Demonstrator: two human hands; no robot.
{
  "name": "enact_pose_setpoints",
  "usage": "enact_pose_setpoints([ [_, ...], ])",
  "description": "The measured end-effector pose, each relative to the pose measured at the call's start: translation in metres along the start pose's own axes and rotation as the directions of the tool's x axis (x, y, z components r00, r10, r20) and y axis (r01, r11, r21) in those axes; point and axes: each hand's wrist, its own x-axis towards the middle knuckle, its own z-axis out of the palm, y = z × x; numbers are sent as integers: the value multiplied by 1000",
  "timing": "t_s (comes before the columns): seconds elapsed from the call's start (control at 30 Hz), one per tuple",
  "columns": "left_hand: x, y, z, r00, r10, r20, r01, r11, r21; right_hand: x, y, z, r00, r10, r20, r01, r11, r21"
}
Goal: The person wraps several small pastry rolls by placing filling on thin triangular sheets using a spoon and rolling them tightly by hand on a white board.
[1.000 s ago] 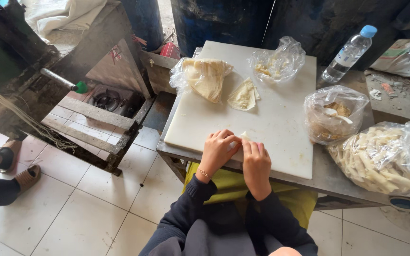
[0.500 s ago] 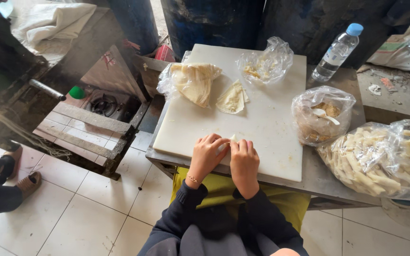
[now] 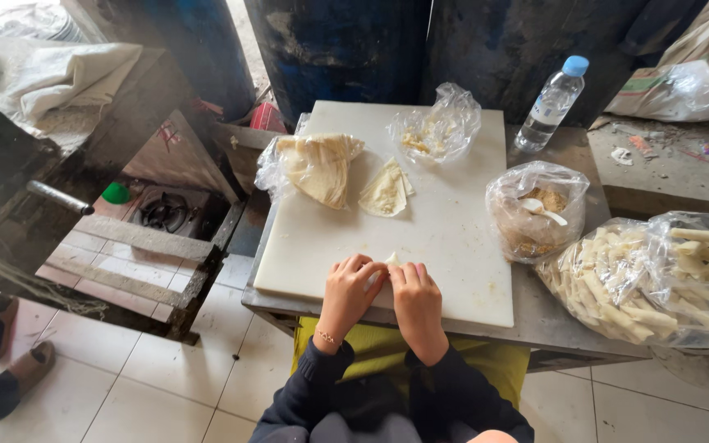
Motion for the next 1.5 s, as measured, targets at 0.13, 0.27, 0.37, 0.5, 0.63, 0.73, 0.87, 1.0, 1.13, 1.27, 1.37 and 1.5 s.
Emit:
enact_pose_setpoints([
  [0.13,2,-2,1,1000,-26,6,26,1000,-7,4,0,-8,1000,9,-25,-7,997,79],
  [0.27,-6,-1,3,1000,-30,3,30,1000,4,1,-3,-9,1000,25,-15,-24,997,68],
  [0.37,-1,-2,1,1000,-8,-11,8,1000,3,8,-5,-4,998,54,-16,-54,998,28],
  [0.5,0,-1,-1,999,-32,34,32,1000,0,11,-1,2,998,48,-37,-49,998,-34],
  [0.63,-2,-2,1,999,-5,33,4,1000,26,5,0,7,998,52,-30,-51,999,13],
  [0.73,-1,-3,1,1000,11,18,-12,1000,27,5,-3,8,999,34,-37,-35,999,-15],
  [0.87,-3,-3,3,999,32,-20,-31,998,45,7,-6,7,999,25,-46,-29,996,-80],
  [1.0,-10,-7,5,1000,-5,17,5,1000,12,6,-11,12,999,49,-22,-52,985,-166],
  [1.13,-11,-7,11,999,27,47,-33,991,126,13,-12,18,999,49,-15,-51,976,-214],
  [1.27,-4,-9,22,995,92,47,-101,960,261,9,-7,20,998,44,-39,-51,980,-193],
  [1.37,-5,-11,22,990,81,119,-115,943,311,7,-3,20,998,53,-26,-57,986,-159],
  [1.5,10,-15,18,976,93,195,-155,929,336,17,-3,18,990,134,34,-129,983,-131],
])
